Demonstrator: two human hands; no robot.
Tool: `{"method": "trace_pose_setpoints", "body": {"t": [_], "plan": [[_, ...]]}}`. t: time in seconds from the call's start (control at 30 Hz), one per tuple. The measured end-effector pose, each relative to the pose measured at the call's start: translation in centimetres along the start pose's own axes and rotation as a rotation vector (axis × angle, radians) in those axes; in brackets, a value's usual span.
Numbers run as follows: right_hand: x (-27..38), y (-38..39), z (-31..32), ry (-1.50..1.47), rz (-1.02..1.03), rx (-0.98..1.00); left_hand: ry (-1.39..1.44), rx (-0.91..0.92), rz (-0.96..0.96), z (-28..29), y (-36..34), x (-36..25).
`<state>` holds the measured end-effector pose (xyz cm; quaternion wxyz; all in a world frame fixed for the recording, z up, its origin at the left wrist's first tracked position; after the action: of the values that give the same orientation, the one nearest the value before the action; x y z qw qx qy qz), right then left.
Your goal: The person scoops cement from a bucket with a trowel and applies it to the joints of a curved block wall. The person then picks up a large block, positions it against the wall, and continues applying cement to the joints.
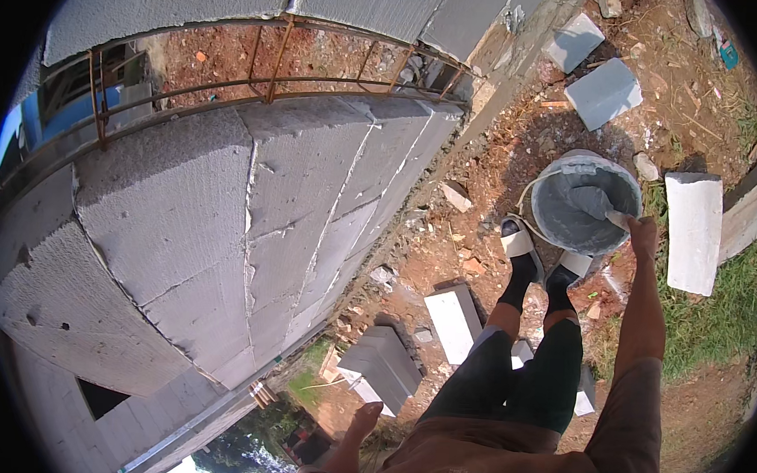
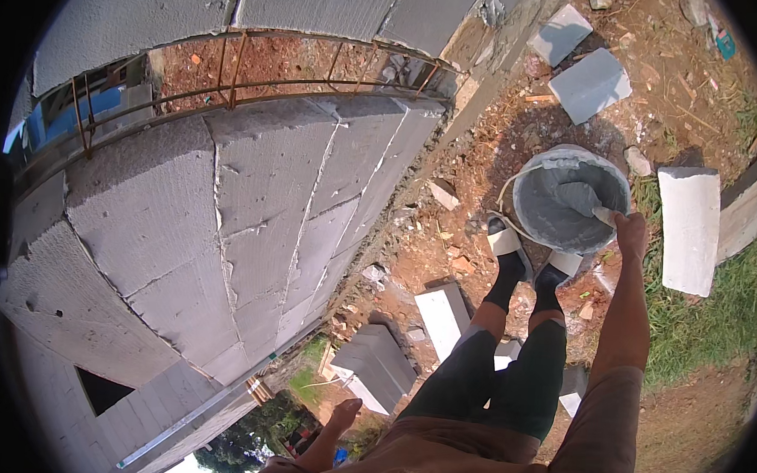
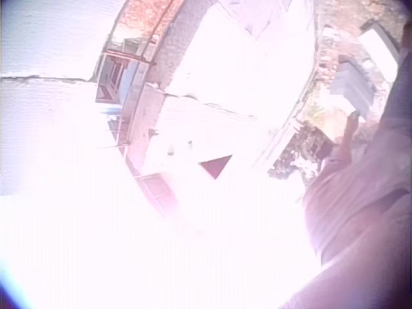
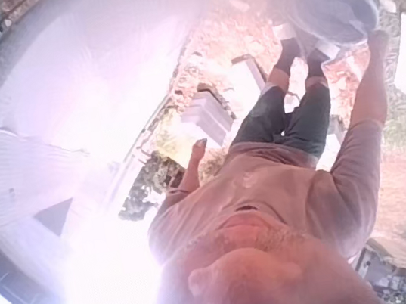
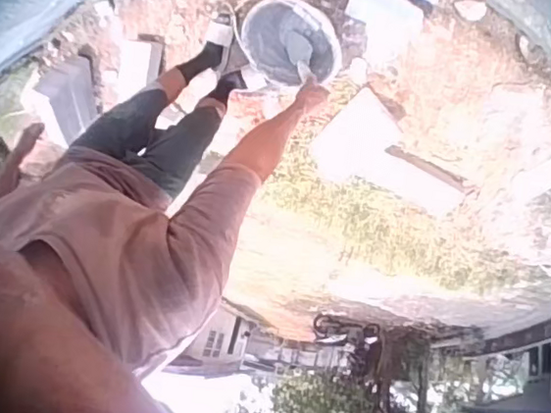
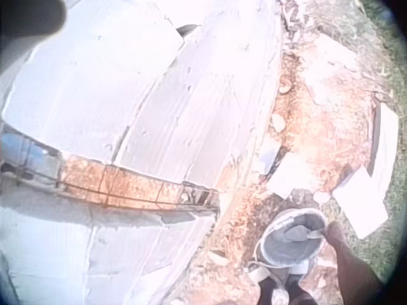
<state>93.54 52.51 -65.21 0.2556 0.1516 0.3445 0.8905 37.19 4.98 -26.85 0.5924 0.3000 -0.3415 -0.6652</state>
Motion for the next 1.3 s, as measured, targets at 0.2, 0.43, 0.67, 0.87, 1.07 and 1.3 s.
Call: {"method": "trace_pose_setpoints", "body": {"t": [0.2, 0.43, 0.67, 0.87, 1.07, 1.3], "plan": [[3.4, 4.0, -2.2, -0.057, 0.197, 0.199, -0.046, 0.012, -0.028, -3.3, 1.3, -5.2], [-4.1, 23.3, 9.5, -0.763, 0.142, 0.284, 0.048, 0.059, -0.050, -3.4, 3.4, -7.5], [-0.8, 32.1, 17.8, -0.459, 0.277, 0.416, 0.065, 0.089, -0.481, -4.9, 4.5, -10.5], [7.7, 36.8, 22.6, -0.709, 0.587, 0.467, 0.343, -0.013, -0.388, -3.9, 7.5, -8.7], [17.5, 42.2, 25.0, -0.400, 0.880, 0.090, 0.033, -0.276, -0.775, -4.8, 3.7, 1.1], [27.5, 45.9, 21.2, -0.639, 0.967, 0.088, 0.493, -0.131, -0.416, -2.9, 1.1, 2.2]]}}
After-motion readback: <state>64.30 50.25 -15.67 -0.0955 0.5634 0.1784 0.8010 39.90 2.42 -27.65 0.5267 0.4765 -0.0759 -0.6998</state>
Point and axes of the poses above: each hand's wrist, its own y-axis away from the middle knuckle, its own z-axis out of the back of the hand, x = y × z, the point moved 4 cm from there along -y, towards the middle knuckle, and after that the axes turned 15 degrees about y, right-handed, at the moved point
